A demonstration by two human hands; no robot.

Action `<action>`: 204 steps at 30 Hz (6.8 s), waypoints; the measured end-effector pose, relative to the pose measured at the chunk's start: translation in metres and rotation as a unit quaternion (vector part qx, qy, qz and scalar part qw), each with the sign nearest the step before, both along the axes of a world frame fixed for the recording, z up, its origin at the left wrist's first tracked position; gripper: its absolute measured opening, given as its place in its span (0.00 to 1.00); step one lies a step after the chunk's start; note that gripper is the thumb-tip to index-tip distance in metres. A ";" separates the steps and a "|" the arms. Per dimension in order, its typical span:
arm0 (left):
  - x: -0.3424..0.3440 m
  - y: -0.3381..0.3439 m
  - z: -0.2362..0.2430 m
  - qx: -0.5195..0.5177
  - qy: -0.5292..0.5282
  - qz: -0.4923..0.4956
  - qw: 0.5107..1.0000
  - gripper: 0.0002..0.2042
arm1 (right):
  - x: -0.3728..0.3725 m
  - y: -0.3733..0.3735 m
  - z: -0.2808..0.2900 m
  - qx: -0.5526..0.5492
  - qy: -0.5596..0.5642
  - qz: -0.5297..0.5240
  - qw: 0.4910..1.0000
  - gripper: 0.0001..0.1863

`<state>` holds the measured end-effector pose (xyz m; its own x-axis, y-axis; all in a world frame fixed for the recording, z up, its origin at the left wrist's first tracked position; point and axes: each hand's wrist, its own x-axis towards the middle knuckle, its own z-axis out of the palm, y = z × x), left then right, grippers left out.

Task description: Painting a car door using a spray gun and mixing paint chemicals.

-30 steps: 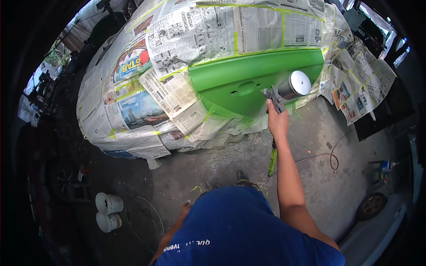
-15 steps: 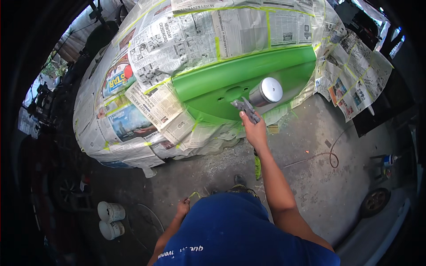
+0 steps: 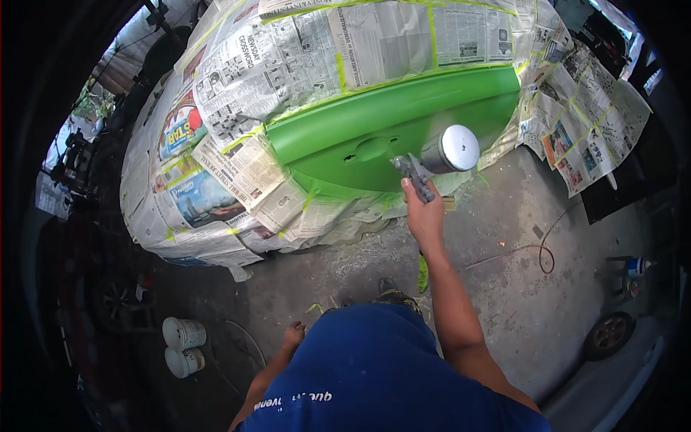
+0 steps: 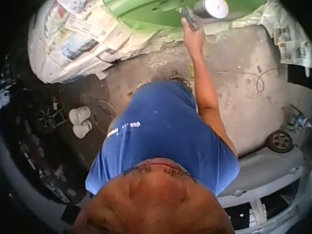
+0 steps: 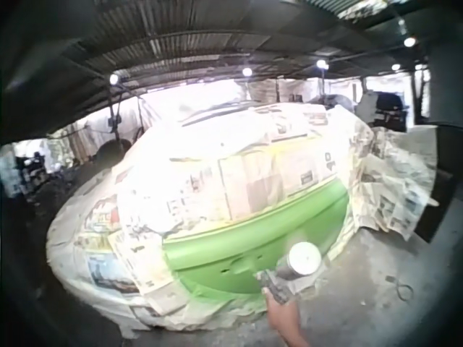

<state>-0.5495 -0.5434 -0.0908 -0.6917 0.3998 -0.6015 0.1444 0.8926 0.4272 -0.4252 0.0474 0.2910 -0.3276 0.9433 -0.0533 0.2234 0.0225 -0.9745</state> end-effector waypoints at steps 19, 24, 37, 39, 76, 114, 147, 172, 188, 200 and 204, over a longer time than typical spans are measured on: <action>0.020 0.059 0.031 0.058 0.013 0.015 0.998 0.27 | 0.046 0.072 -0.015 0.021 0.019 -0.063 0.998 0.18; 0.014 0.039 0.014 0.025 -0.004 0.006 1.000 0.26 | 0.057 0.124 -0.023 0.038 0.019 -0.069 0.997 0.21; 0.015 0.163 0.111 0.067 -0.018 0.050 0.996 0.25 | 0.088 0.182 -0.033 0.085 -0.046 -0.151 0.984 0.22; 0.007 0.146 0.090 0.074 -0.029 0.050 0.996 0.25 | 0.081 0.162 -0.025 0.058 -0.036 -0.122 0.990 0.22; 0.018 0.205 0.080 0.056 -0.009 0.048 0.997 0.25 | 0.100 0.180 -0.050 -0.020 -0.015 0.038 0.999 0.19; 0.326 0.259 0.158 0.064 -0.014 0.174 0.983 0.23 | 0.273 0.278 -0.196 -0.047 0.045 -0.075 0.995 0.21; 0.400 0.252 0.229 -0.212 -0.164 0.164 0.949 0.25 | 0.163 0.203 -0.419 -0.170 0.017 -0.030 0.985 0.18; 0.394 0.193 0.217 -0.207 -0.153 0.149 0.955 0.24 | 0.165 0.189 -0.400 -0.178 -0.027 -0.101 0.979 0.23; 0.397 0.228 0.213 -0.186 -0.151 0.157 0.958 0.22 | 0.150 0.160 -0.361 -0.177 -0.094 0.047 0.979 0.30; 0.394 0.261 0.216 -0.180 -0.134 0.163 0.961 0.22 | 0.176 0.204 -0.334 -0.204 -0.063 -0.047 0.976 0.30; 0.388 0.276 0.214 -0.151 -0.133 0.145 0.969 0.22 | 0.179 0.200 -0.358 -0.108 -0.064 -0.047 0.991 0.21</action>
<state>-0.1619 -0.2676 0.1234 -0.5534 -0.0107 -0.8329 -0.2100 0.9694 0.1271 -0.2465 0.2474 -0.0666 -0.2159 0.9311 -0.2939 0.3375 -0.2113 -0.9173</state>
